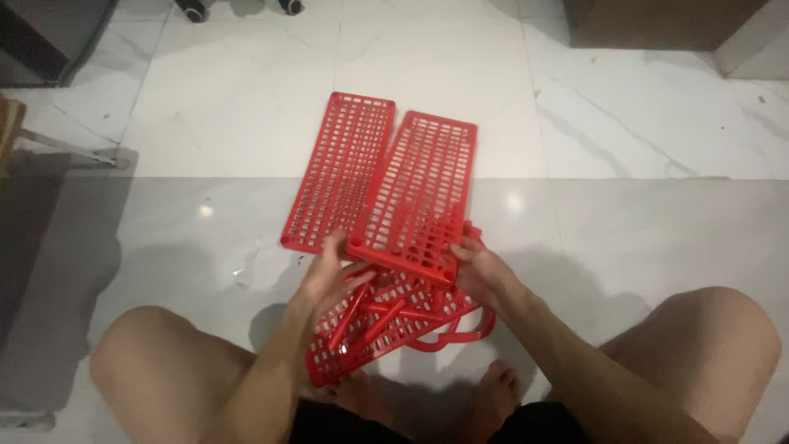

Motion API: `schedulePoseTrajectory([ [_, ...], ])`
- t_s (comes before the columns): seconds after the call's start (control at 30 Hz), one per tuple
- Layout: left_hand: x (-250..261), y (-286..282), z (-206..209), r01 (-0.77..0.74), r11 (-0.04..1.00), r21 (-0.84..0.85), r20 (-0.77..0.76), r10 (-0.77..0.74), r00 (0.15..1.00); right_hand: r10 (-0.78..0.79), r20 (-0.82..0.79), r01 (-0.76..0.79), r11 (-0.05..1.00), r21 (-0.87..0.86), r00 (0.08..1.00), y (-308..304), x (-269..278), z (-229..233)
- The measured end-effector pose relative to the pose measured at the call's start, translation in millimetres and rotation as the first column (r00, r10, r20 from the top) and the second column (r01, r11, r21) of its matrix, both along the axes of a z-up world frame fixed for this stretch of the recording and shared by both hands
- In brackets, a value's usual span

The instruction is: The person assembles a red plastic storage rack by hand. They connect the side panels to the base and insert the vertical support rods to form the structure.

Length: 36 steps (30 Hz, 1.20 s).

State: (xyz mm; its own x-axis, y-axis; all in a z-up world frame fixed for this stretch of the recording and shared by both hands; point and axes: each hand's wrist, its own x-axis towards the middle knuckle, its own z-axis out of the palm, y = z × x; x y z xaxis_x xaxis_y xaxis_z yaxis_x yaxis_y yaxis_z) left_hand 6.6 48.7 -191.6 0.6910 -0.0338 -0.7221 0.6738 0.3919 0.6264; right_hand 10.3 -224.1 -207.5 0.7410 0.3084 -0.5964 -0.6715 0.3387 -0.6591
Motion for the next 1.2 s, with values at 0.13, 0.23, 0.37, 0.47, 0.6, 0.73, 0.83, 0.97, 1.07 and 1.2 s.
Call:
schedulePoseTrajectory([
  [0.13,15,22,-43,-0.138,0.99,-0.011,-0.072,0.137,0.988,0.028,0.115,-0.042,0.992,0.118,0.993,0,-1,3],
  [0.23,23,31,-84,-0.252,0.966,-0.062,-0.156,0.24,0.958,0.028,0.157,-0.038,0.997,0.061,0.987,5,2,13],
  [0.37,34,34,-123,-0.375,0.92,-0.114,-0.183,0.351,0.918,-0.016,0.029,0.018,0.998,-0.059,0.999,9,6,31],
  [0.47,33,31,-140,-0.461,0.874,-0.151,-0.179,0.435,0.883,-0.041,0.06,0.036,0.997,0.069,0.997,13,10,40],
  [0.6,42,34,-160,-0.457,0.856,-0.242,-0.17,0.426,0.888,-0.011,-0.025,0.01,0.999,-0.045,1.0,14,10,45],
  [0.73,27,30,-162,-0.402,0.817,-0.414,-0.132,0.383,0.914,-0.027,-0.094,0.025,0.999,-0.028,0.995,22,13,40],
  [0.83,6,13,-145,-0.427,0.877,-0.22,-0.144,0.404,0.904,0.05,0.034,-0.053,0.993,0.103,0.998,29,14,23],
  [0.97,-16,15,-103,-0.496,0.821,-0.283,-0.18,0.462,0.868,0.052,0.007,-0.052,0.995,0.084,0.999,54,20,0],
  [1.07,-26,17,-76,-0.546,0.764,-0.345,-0.239,0.491,0.838,0.056,-0.109,-0.06,0.998,-0.03,0.992,77,24,-15],
  [1.2,-36,16,-51,-0.668,0.677,-0.31,-0.297,0.599,0.744,0.038,-0.123,-0.043,0.998,-0.04,0.992,91,22,-27],
])
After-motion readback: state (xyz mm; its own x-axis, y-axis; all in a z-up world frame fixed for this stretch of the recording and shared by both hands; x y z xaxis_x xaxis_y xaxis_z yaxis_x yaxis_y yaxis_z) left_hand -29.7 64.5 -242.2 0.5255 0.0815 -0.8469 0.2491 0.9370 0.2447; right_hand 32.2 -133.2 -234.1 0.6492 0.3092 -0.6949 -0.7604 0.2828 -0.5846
